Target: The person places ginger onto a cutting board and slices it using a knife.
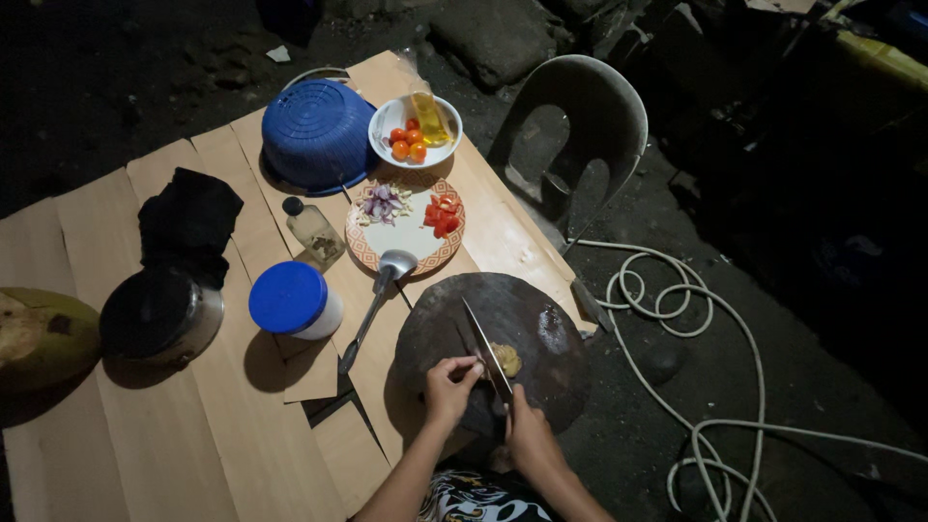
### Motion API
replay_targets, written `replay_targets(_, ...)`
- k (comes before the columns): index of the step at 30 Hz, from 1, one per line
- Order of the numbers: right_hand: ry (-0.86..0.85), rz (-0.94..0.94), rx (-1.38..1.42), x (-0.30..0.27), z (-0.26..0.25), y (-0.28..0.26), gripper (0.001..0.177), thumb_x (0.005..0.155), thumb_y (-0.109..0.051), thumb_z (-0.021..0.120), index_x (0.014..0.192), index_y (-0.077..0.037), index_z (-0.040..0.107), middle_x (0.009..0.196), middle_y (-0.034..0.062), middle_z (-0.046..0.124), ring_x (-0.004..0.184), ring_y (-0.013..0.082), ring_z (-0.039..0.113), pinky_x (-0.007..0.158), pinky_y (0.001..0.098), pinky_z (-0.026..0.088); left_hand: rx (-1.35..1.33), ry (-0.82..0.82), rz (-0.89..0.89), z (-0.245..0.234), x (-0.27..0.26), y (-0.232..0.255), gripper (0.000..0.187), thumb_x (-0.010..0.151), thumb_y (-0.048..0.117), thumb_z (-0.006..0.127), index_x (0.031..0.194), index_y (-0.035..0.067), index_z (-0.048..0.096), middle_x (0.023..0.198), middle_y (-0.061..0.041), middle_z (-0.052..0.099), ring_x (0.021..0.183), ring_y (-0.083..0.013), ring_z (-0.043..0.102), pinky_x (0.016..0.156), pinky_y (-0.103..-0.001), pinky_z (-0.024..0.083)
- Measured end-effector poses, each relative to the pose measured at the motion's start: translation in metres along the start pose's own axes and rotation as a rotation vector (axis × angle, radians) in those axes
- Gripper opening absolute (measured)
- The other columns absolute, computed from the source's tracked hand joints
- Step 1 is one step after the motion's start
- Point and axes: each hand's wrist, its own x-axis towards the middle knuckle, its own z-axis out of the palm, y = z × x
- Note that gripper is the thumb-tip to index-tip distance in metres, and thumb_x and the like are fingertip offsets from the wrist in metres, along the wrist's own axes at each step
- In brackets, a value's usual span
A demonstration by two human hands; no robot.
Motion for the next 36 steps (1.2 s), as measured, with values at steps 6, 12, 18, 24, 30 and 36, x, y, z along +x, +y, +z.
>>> replay_targets(6,0.007,-0.005,-0.006,-0.006,-0.001,-0.005,0.015,0.100,-0.015,0.048,0.111,-0.006,0.045,0.081,0.0284,0.068,0.082,0.0480,0.071,0.069,0.0561,0.052,0.002,0.009,-0.014,0.001,-0.001,-0.001,0.020,0.082,0.011,0.081,0.100,0.001,0.079,0.095,-0.007,0.078,0.085,-0.0146,0.075,0.079,-0.029,0.059)
replay_targets(12,-0.080,0.110,-0.031,-0.016,-0.014,-0.018,0.013,0.103,-0.015,0.047,0.113,-0.008,0.045,0.081,0.0228,0.070,0.078,0.0418,0.072,0.069,0.0519,0.053,0.041,0.009,-0.033,0.001,-0.006,0.013,0.020,0.082,0.010,0.080,0.100,0.002,0.080,0.095,-0.008,0.078,0.085,-0.0155,0.075,0.079,-0.029,0.059)
replay_targets(18,-0.170,0.162,0.003,-0.017,-0.021,-0.026,0.033,0.095,-0.006,0.054,0.125,-0.005,0.041,0.083,0.0203,0.071,0.077,0.0380,0.076,0.068,0.0505,0.056,0.087,0.014,-0.097,0.002,-0.007,0.023,0.019,0.083,0.012,0.080,0.100,0.003,0.081,0.099,-0.008,0.075,0.085,-0.0153,0.075,0.078,-0.028,0.060)
replay_targets(24,-0.034,-0.025,0.012,-0.008,-0.002,-0.001,0.024,0.100,-0.008,0.051,0.123,-0.003,0.048,0.086,0.0283,0.070,0.086,0.0456,0.070,0.071,0.0539,0.052,0.042,0.025,-0.016,-0.002,-0.004,0.009,0.019,0.081,0.011,0.082,0.098,0.001,0.081,0.094,-0.009,0.078,0.083,-0.0161,0.077,0.077,-0.028,0.060)
replay_targets(30,0.027,-0.076,-0.033,0.005,0.017,0.012,0.036,0.095,-0.008,0.055,0.129,-0.001,0.045,0.087,0.0279,0.071,0.087,0.0478,0.070,0.071,0.0550,0.052,0.066,0.034,-0.050,-0.003,-0.004,0.007,0.019,0.080,0.010,0.083,0.096,0.001,0.081,0.094,-0.008,0.077,0.082,-0.0163,0.076,0.076,-0.028,0.060)
replay_targets(36,-0.042,-0.036,-0.048,-0.001,0.003,-0.008,0.064,0.083,-0.004,0.065,0.139,-0.001,0.034,0.092,0.0279,0.070,0.090,0.0470,0.069,0.073,0.0531,0.054,0.049,0.037,0.012,-0.003,-0.002,0.003,0.018,0.079,0.008,0.083,0.095,0.000,0.081,0.094,-0.009,0.077,0.083,-0.0173,0.076,0.076,-0.028,0.060)
